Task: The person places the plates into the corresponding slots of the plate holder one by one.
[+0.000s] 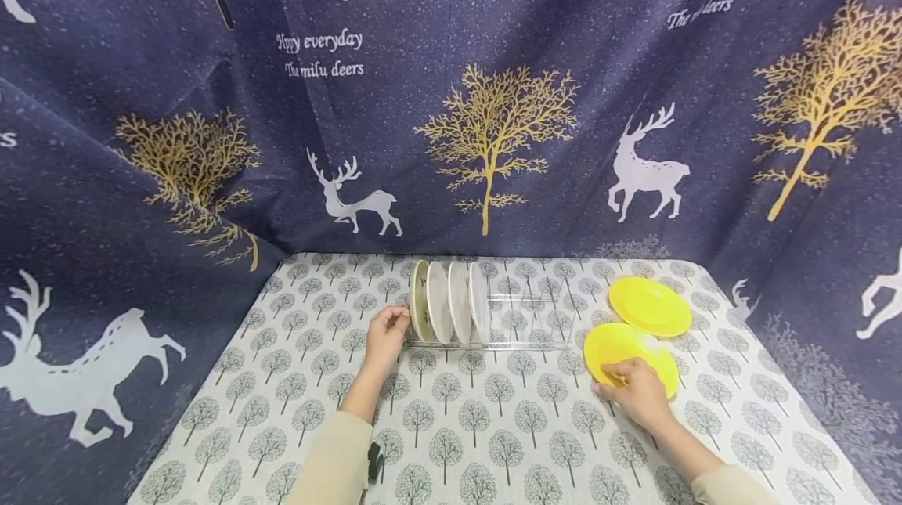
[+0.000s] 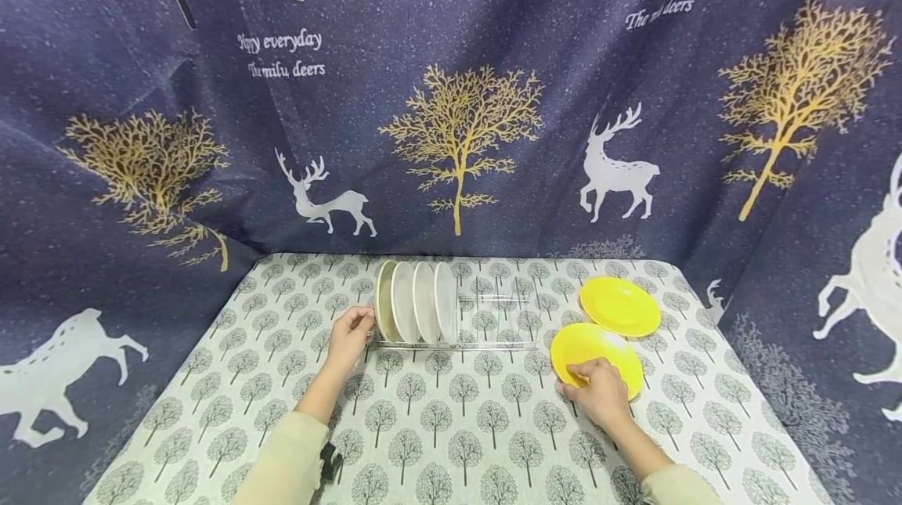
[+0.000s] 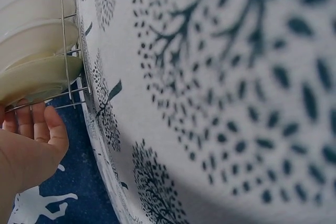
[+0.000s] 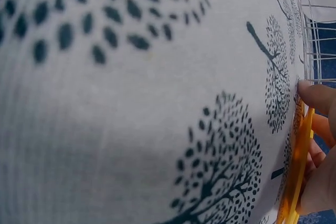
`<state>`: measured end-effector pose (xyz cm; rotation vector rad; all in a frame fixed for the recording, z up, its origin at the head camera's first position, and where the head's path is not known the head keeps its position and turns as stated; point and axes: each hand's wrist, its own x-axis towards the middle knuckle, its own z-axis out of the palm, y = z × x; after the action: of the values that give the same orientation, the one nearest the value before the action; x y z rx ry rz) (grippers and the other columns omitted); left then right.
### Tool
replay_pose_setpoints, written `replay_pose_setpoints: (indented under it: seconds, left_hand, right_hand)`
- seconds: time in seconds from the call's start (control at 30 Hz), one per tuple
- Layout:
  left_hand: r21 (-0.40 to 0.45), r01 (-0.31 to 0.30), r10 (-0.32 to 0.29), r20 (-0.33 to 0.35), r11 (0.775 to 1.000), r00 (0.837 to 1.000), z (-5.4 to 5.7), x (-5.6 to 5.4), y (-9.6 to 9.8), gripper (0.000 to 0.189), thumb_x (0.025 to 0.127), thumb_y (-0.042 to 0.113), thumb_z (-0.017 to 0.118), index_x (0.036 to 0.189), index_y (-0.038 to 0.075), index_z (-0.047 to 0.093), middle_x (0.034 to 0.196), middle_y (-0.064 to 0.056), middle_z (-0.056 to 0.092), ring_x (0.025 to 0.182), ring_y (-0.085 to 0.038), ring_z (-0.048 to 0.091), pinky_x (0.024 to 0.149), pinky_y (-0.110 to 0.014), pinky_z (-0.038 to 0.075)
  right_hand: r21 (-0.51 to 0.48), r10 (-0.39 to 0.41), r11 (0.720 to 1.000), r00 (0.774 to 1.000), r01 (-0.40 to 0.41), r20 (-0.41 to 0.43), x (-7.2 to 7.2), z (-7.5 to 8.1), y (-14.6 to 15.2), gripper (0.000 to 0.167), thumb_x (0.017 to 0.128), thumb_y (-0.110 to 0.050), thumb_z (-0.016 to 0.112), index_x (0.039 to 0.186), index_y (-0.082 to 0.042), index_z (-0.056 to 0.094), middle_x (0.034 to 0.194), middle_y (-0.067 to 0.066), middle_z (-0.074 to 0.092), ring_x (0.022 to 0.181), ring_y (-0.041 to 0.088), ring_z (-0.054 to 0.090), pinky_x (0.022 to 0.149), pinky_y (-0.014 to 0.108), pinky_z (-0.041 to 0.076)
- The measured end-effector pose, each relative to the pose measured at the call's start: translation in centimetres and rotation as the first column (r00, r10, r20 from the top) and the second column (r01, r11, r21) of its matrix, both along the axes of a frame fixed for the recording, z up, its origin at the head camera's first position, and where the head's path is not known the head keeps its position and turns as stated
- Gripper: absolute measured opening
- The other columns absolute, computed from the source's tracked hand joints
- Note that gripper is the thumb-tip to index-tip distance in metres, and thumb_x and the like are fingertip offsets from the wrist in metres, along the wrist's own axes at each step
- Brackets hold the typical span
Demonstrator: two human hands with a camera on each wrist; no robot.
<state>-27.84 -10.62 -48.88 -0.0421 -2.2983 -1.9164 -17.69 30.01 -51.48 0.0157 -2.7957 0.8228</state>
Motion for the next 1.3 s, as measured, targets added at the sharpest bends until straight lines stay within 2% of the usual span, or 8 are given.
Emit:
replay_pose_setpoints:
  seconds: [0.1,0.17,0.33,0.47,0.73,0.93,1.07,1.3]
  left_hand:
    - [-0.011,-0.004,0.004,0.007,1.0,1.0,0.0,-0.1,0.0,0.019,0.096,0.015,0.052,0.104,0.0,0.06,0.098,-0.012,0.059,0.094,-0.035,0.056,0.077,-0.036,0.051]
    - [-0.025,-0.016,0.016,-0.005,1.0,1.0,-1.0,-0.8,-0.1,0.019,0.095,0.018,0.052,0.104,0.003,0.061,0.097,-0.01,0.06,0.092,-0.031,0.057,0.076,-0.035,0.052]
    - [-0.042,-0.028,0.027,-0.008,0.999,1.0,-0.9,-0.8,-0.1,0.019,0.095,0.019,0.052,0.103,0.004,0.061,0.098,-0.009,0.06,0.091,-0.028,0.057,0.077,-0.034,0.052]
    - [-0.04,-0.032,0.032,-0.001,0.999,0.999,-1.0,-0.8,-0.1,0.018,0.095,0.02,0.053,0.103,0.006,0.061,0.098,-0.007,0.061,0.093,-0.027,0.057,0.078,-0.033,0.052]
    - [-0.043,-0.032,0.032,-0.015,0.999,0.999,-1.0,-0.8,-0.1,0.018,0.095,0.019,0.053,0.102,0.005,0.061,0.096,-0.008,0.061,0.092,-0.031,0.058,0.077,-0.035,0.052]
    - [-0.03,-0.026,0.026,-0.009,0.999,1.0,-1.0,-0.7,-0.1,0.018,0.095,0.019,0.053,0.101,0.004,0.061,0.095,-0.009,0.06,0.092,-0.034,0.057,0.076,-0.036,0.052]
    - [-0.003,-0.026,0.026,0.001,1.0,1.0,-1.1,-0.7,0.0,0.017,0.094,0.018,0.053,0.1,0.004,0.061,0.096,-0.009,0.06,0.093,-0.033,0.057,0.08,-0.042,0.052]
    - [0.005,-0.022,0.022,0.007,1.0,1.0,-1.2,-0.6,0.0,0.016,0.094,0.017,0.053,0.101,0.004,0.06,0.097,-0.009,0.06,0.09,-0.025,0.057,0.082,-0.043,0.052]
  right_hand:
    - [0.006,0.009,1.0,1.0,-0.009,-0.022,-0.2,-0.2,0.0,0.037,0.069,-0.016,0.08,0.098,0.003,0.069,0.095,0.018,0.058,0.087,0.035,0.055,0.073,0.05,0.044]
    - [0.011,0.017,1.0,0.999,-0.016,-0.04,-0.3,-0.3,0.0,0.034,0.069,-0.015,0.08,0.096,0.003,0.07,0.093,0.016,0.058,0.085,0.034,0.054,0.071,0.049,0.044]
    - [0.036,0.034,0.999,0.996,-0.031,-0.086,-0.5,-0.3,0.1,0.03,0.069,-0.013,0.079,0.093,0.003,0.071,0.088,0.012,0.058,0.081,0.032,0.054,0.069,0.046,0.045]
    - [0.013,0.039,0.999,0.986,-0.037,-0.165,-0.6,0.2,0.3,0.025,0.07,-0.009,0.077,0.092,0.003,0.071,0.085,0.01,0.059,0.078,0.03,0.055,0.067,0.046,0.047]
    - [-0.041,-0.005,0.999,0.948,-0.008,-0.319,-0.4,1.3,0.4,0.019,0.072,-0.004,0.073,0.091,0.001,0.071,0.08,0.007,0.06,0.071,0.022,0.053,0.059,0.035,0.044]
    - [-0.003,-0.029,1.0,0.897,0.031,-0.442,-0.5,2.3,0.5,0.014,0.072,-0.001,0.07,0.086,0.0,0.069,0.077,0.008,0.06,0.068,0.023,0.052,0.056,0.039,0.045]
    - [-0.05,-0.085,0.996,0.873,0.069,-0.481,-0.6,3.1,0.7,0.012,0.072,0.002,0.067,0.084,0.001,0.067,0.076,0.01,0.06,0.068,0.025,0.052,0.056,0.04,0.044]
    - [-0.209,-0.252,0.961,0.877,0.178,-0.41,-1.0,4.8,1.0,0.012,0.077,0.002,0.062,0.088,0.003,0.065,0.086,0.018,0.062,0.077,0.033,0.056,0.067,0.042,0.044]
